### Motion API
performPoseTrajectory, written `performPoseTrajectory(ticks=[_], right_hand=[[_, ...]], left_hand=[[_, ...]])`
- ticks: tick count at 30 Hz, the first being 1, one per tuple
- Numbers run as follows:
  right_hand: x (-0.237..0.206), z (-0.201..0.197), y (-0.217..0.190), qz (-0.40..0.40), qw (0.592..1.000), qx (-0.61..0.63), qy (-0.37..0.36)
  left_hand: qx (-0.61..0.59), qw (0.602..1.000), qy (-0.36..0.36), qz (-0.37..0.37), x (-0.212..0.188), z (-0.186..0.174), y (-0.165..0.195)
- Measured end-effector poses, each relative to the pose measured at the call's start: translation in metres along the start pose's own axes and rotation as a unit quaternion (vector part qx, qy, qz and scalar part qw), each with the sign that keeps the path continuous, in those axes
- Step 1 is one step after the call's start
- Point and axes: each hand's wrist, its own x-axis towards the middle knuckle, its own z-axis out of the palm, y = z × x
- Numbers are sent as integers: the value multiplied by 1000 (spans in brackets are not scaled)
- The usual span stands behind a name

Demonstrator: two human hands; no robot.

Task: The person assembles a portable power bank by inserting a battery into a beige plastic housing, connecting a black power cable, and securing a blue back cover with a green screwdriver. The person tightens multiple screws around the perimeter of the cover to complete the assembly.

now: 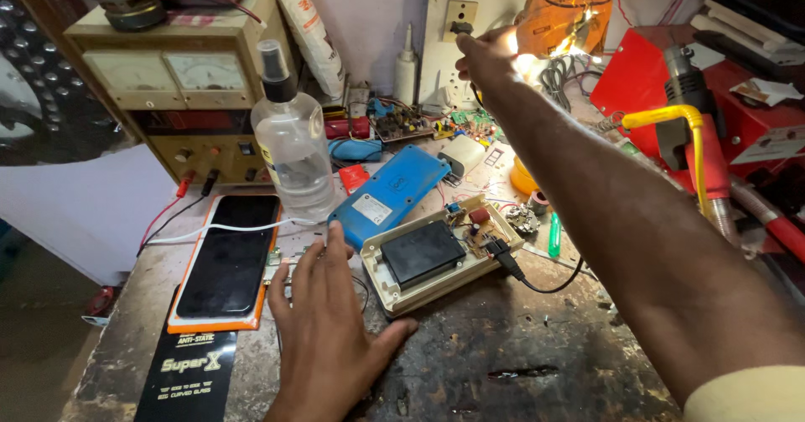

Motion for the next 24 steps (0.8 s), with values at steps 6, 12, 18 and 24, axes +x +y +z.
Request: performPoseTrajectory(ticks=[6,12,18,24], right_hand=[[6,8,-2,-80,996,14,21],[9,13,-5,-79,997,-10,26],[4,11,-12,-94,995,-9,22],[-2,10,-18,-87,994,-53,29]], left_hand=[[-1,998,-46,-48,2,-4,2],[-21,998,-55,-36,3,-2,-2],[-24,999,-27,30,2,-1,-6],[-103,993,-45,-34,3,-3,-7]])
